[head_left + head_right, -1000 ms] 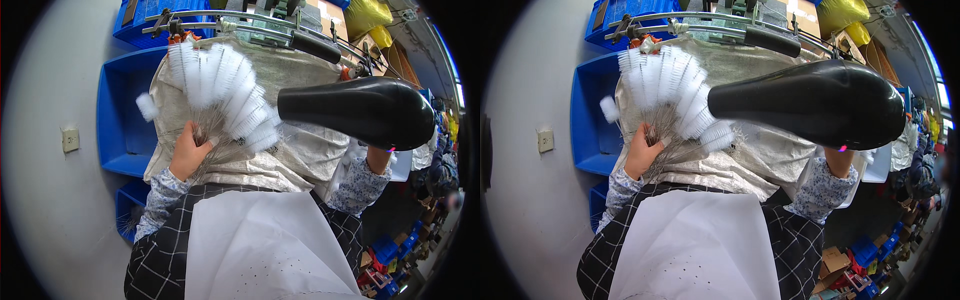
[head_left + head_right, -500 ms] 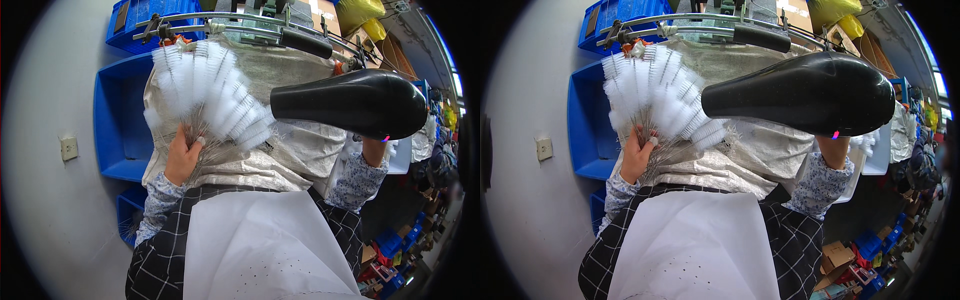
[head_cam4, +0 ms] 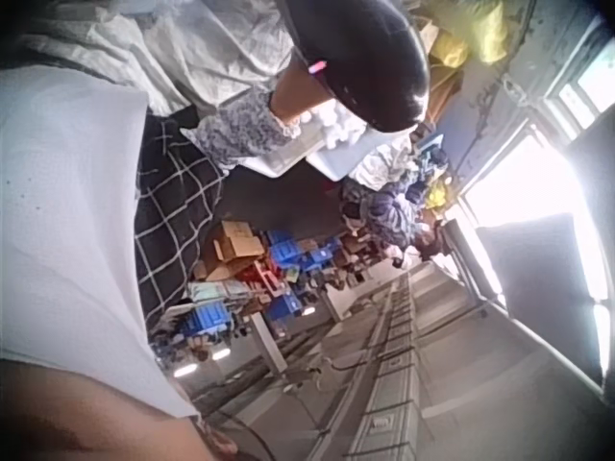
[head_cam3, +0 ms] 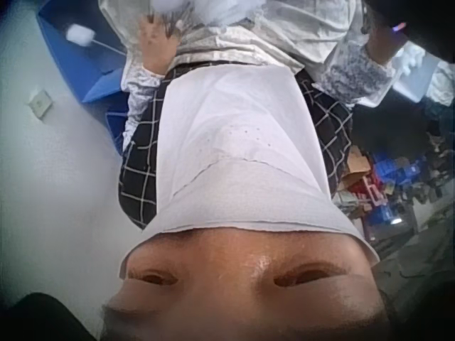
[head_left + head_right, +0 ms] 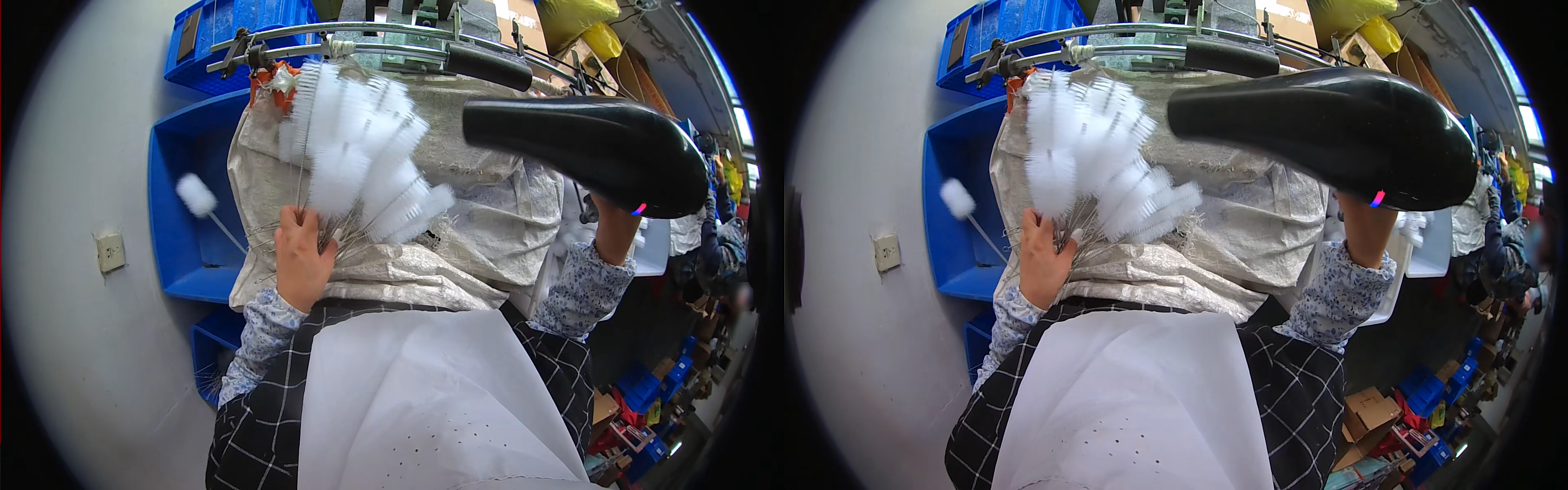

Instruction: The recorder is using a specialized machine and a hairdryer to assemble and process white-bristled brushes.

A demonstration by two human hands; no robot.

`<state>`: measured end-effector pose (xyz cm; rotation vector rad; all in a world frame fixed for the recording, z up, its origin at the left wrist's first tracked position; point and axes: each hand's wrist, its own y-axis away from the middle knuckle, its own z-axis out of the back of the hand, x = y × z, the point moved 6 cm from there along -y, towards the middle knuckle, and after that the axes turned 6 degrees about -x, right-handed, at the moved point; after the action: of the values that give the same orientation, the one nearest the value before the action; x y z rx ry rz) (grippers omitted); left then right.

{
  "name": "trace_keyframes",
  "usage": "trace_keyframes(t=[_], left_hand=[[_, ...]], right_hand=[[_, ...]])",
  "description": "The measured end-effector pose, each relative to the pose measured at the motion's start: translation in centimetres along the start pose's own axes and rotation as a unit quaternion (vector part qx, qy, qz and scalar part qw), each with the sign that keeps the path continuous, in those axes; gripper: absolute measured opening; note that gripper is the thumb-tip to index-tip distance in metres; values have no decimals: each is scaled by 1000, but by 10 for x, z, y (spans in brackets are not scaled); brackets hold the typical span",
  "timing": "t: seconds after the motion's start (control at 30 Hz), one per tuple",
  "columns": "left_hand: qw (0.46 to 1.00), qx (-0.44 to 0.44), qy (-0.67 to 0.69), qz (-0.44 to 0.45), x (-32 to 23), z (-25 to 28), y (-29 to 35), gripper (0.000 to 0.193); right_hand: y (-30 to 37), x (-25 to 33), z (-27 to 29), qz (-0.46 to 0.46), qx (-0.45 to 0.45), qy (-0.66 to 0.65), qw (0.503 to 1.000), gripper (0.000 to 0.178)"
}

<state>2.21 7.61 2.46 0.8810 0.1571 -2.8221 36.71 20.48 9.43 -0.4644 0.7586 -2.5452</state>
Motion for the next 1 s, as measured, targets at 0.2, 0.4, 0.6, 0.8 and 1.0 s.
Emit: trace_keyframes(t=[0.2, 0.4, 0.6, 0.8, 1.0], left_hand=[[981, 54, -151, -113, -17, -40, 15, 22], [980, 130, -51, -142, -17, -57, 7, 53], [988, 73, 137, 1, 6, -52, 0, 51], [964, 73, 207, 153, 25, -58, 0, 50], [983, -9, 138, 118, 14, -44, -1, 58]], right_hand=[[14, -37, 18, -85, -2, -44, 995, 46], [44, -46, 26, -45, 45, -2, 998, 47], [54, -53, 24, -24, 90, 91, 992, 48], [62, -60, 28, 61, 73, 87, 992, 50], [40, -38, 14, 78, 111, 215, 967, 50]])
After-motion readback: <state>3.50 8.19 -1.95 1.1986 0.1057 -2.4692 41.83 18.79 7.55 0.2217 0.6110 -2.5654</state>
